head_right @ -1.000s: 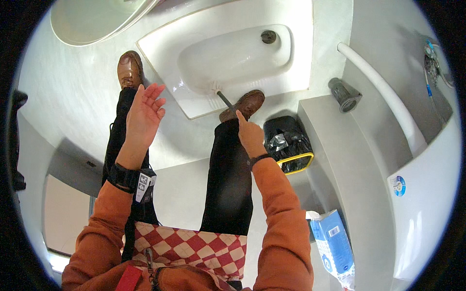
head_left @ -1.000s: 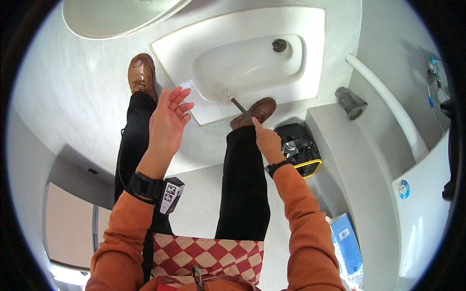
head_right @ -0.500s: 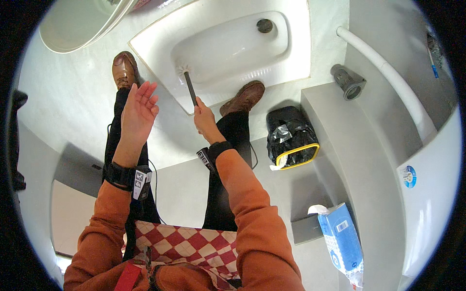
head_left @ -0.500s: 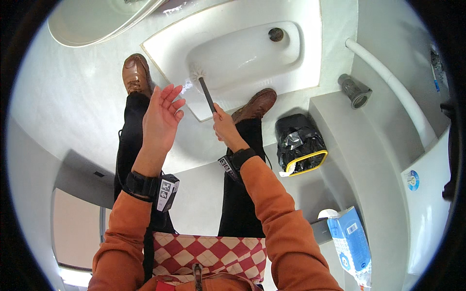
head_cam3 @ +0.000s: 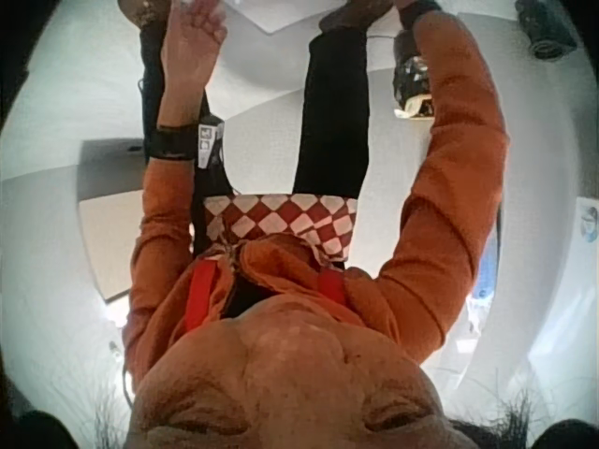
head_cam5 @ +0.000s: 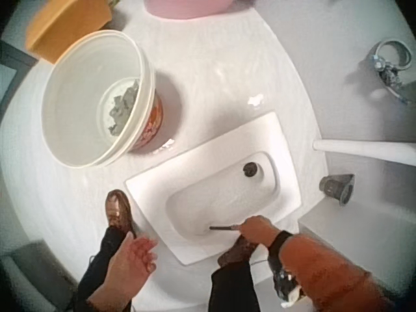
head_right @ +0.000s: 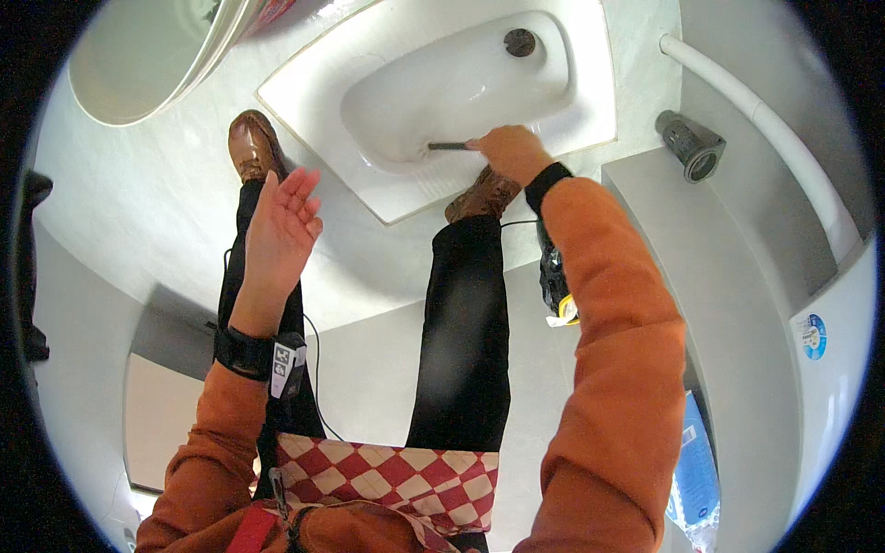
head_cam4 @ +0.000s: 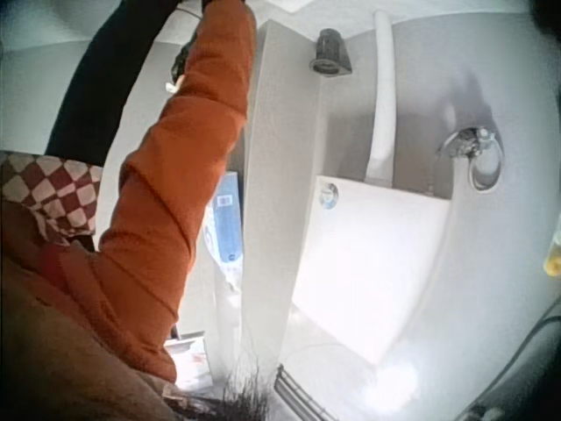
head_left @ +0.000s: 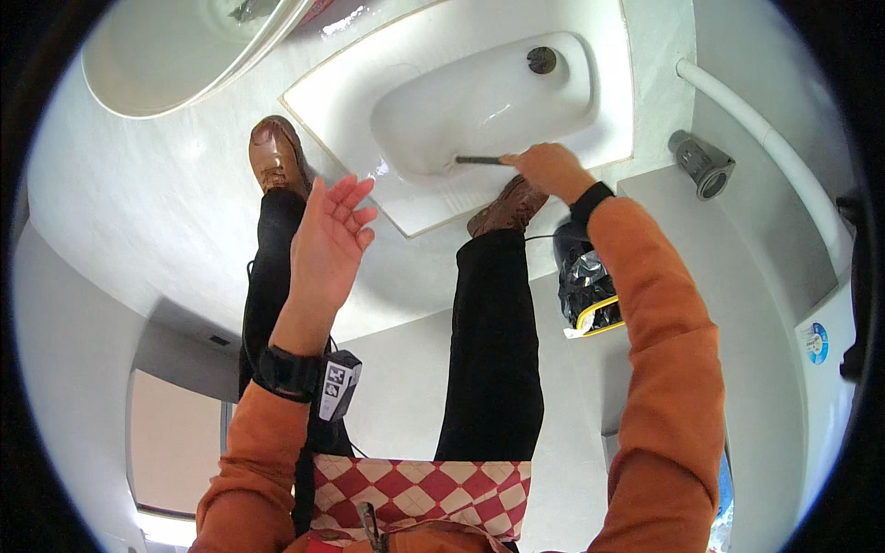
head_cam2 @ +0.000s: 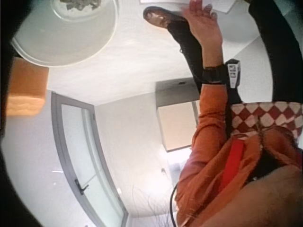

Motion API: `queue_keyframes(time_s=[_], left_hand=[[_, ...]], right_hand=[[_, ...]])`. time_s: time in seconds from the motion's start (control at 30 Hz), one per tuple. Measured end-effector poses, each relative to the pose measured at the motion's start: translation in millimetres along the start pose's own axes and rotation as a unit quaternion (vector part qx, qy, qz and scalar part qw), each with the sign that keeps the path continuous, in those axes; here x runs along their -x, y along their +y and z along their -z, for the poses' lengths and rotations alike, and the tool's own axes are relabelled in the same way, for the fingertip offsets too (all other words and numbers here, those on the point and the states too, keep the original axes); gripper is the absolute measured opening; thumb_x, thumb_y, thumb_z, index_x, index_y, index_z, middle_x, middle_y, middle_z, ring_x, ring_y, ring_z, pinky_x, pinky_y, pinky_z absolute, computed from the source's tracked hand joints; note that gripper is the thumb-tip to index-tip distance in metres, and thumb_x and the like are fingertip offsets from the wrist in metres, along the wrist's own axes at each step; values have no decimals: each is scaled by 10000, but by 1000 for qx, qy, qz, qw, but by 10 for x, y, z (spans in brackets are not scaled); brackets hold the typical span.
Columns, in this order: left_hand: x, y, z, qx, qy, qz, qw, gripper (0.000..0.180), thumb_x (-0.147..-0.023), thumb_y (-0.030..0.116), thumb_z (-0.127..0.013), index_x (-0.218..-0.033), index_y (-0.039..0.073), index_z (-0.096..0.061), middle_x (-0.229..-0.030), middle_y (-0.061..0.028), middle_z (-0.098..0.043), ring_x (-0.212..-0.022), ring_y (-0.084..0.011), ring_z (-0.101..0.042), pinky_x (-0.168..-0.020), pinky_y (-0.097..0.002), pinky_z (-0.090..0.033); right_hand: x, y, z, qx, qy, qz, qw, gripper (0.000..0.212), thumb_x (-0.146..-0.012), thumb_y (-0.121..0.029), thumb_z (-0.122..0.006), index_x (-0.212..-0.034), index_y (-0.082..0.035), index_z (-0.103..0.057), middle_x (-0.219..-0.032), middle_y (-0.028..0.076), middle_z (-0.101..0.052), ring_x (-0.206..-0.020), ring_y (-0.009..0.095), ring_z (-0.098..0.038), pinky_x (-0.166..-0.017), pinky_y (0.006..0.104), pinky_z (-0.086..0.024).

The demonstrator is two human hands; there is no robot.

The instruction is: The person scrubs a squat toilet with a steel wool pad, then rinses it with a handheld sprayer. They use a toilet brush to scrub the bowl and floor, rinse the brush, and continue scrubbing the floor and toilet surfaces.

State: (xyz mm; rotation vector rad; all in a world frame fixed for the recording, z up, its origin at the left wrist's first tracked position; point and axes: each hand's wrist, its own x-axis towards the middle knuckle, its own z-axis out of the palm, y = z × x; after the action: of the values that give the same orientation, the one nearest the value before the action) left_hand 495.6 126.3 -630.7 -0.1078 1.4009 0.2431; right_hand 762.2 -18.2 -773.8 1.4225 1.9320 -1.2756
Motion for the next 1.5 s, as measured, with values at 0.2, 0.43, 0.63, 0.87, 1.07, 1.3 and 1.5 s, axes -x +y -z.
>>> queue_keyframes(time_s=[0.2,0.43,0.63,0.87,1.07,1.3,1.5], left_hand=[[14,-20,-69,-14,3,14,1000,367,-917,386,-403,-1057,61,-502,-1016,-64,-566,-769,-135,-532,-640,-249,-395],[24,-104,-125,-43,6,28,999,379,-913,402,-402,-1038,62,-512,-1015,-65,-569,-753,-135,-534,-639,-242,-394],[-48,-184,-92,-64,20,36,997,381,-911,409,-401,-1033,67,-517,-1006,-61,-572,-749,-132,-531,-638,-242,-391],[-115,-160,-46,-66,32,26,997,372,-913,401,-402,-1042,70,-513,-1017,-55,-572,-756,-129,-531,-638,-241,-392],[-124,-174,-72,-72,23,24,997,370,-917,396,-396,-1055,71,-504,-1037,-61,-571,-755,-129,-539,-633,-236,-399],[-94,-130,-54,-52,8,31,998,387,-914,403,-401,-1071,64,-500,-1040,-67,-567,-760,-128,-532,-638,-238,-401],[-70,-73,-52,-36,0,30,999,399,-909,405,-409,-1077,54,-499,-1046,-69,-567,-761,-129,-531,-645,-237,-401]], right_hand=[[-79,-305,-437,-218,55,-50,973,333,-875,-200,-455,-1202,-238,-504,-733,176,-593,-645,330,-572,-596,410,-457],[-327,-958,-832,-555,196,-150,794,374,-888,-213,-494,-1259,-210,-453,-654,117,-564,-537,216,-474,-570,303,-426],[-325,-1367,-510,-893,54,-196,403,423,-903,-249,-481,-1311,-185,-390,-553,-26,-408,-423,71,-309,-371,235,-266],[-517,-599,178,-905,234,-330,130,128,-913,-306,-421,-879,-212,-501,-545,-48,-358,-408,78,-336,-331,217,-257],[-658,-316,-291,-897,252,-309,190,135,-916,-279,-397,-1037,-240,-444,-561,-23,-386,-375,80,-330,-314,219,-244],[-295,-1362,-605,-584,168,-232,760,357,-913,-282,-389,-1264,-234,-436,-629,148,-552,-484,283,-513,-447,395,-396],[135,-247,-515,-136,126,-274,944,536,-815,-130,-440,-1326,-255,-338,-739,149,-592,-657,298,-594,-551,424,-477]])
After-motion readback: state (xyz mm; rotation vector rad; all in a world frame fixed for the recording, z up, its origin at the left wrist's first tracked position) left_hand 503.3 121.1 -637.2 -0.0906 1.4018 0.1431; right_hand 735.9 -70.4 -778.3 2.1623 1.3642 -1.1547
